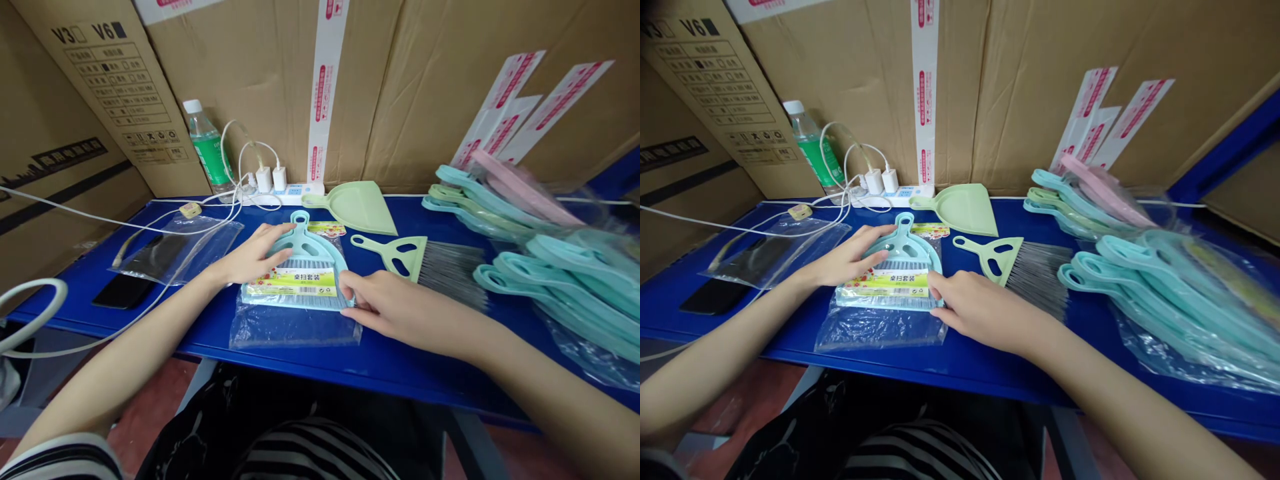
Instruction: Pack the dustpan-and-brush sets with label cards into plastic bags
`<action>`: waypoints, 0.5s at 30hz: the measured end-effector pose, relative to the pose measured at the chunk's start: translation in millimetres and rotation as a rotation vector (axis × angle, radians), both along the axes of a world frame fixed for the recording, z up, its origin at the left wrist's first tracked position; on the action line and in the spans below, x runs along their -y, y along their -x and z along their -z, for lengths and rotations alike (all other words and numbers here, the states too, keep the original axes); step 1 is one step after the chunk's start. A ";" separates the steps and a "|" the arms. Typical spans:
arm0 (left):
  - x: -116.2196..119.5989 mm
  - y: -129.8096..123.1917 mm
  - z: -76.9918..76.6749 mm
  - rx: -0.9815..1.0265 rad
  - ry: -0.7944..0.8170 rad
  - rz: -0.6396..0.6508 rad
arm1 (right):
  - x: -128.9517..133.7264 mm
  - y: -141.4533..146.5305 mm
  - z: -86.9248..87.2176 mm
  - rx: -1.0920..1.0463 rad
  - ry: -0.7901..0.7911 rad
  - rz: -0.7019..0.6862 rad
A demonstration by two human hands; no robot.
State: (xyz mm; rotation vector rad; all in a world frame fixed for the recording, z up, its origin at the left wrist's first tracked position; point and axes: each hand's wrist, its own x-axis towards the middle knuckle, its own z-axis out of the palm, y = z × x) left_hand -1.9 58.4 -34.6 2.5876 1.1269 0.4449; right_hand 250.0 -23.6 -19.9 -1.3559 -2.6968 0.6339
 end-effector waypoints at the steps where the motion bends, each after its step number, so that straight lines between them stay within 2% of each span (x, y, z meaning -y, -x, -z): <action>1: 0.2 -0.8 0.8 0.005 0.012 0.020 | -0.1 -0.9 -0.1 -0.003 0.006 0.005; 6: 3.5 -2.8 -0.5 0.025 -0.042 0.090 | -1.0 -3.5 -0.3 -0.002 0.013 0.029; 10: 14.0 -4.1 -11.6 0.025 -0.108 0.150 | -1.7 -3.6 -1.3 0.012 0.037 0.034; 15: 28.7 -6.0 -24.1 -0.008 0.001 0.328 | -2.3 -2.8 -3.7 0.033 0.054 0.050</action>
